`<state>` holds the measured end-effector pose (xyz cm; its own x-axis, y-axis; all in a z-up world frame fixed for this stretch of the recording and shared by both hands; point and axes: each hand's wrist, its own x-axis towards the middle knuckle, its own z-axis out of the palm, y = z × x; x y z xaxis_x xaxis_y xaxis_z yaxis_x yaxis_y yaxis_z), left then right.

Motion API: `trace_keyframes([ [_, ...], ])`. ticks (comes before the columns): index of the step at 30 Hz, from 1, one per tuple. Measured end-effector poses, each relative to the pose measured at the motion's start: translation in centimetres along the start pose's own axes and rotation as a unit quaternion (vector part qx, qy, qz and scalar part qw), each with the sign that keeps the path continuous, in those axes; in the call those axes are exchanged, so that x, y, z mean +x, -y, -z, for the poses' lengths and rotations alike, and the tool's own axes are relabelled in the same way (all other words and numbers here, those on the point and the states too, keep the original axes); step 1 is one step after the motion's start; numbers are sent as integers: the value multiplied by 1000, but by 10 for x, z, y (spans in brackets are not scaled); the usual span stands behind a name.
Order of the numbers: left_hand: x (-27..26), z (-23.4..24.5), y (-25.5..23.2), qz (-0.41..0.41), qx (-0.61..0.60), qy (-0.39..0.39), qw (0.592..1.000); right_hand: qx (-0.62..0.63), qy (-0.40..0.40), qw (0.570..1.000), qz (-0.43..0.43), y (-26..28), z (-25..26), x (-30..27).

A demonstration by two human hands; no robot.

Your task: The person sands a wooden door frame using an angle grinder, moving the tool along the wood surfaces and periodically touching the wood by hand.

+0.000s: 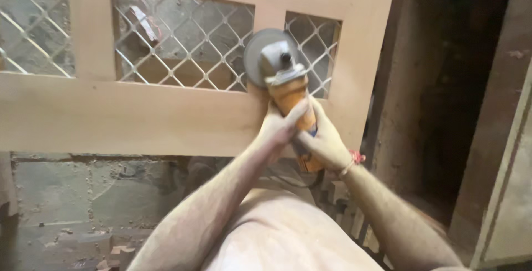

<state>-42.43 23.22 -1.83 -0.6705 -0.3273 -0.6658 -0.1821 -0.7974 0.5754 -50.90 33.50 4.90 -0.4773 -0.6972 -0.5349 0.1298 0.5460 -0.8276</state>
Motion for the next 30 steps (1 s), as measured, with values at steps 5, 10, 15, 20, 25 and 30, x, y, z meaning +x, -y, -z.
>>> trace_keyframes([
  [5, -67, 20, 8, 127, 56, -10, 990, -114, -10, 992, -53, -8, -26, -52],
  [10, -101, 32, 19, 170, 50, 62, 982, -105, -14, 987, -120, -25, -42, -91],
  [15, -90, 11, 53, 108, 53, 159, 980, -43, -91, 990, -100, -75, -29, -124],
  [20, -56, -57, 59, 72, 225, 227, 945, 154, -225, 952, -141, -112, 3, -146],
  [25, -52, -70, 45, 101, 254, 209, 939, 196, -255, 938, -127, -114, 12, -144],
  [30, -80, 7, 36, 99, 116, 203, 967, -53, -118, 987, -97, -72, -28, -122],
])
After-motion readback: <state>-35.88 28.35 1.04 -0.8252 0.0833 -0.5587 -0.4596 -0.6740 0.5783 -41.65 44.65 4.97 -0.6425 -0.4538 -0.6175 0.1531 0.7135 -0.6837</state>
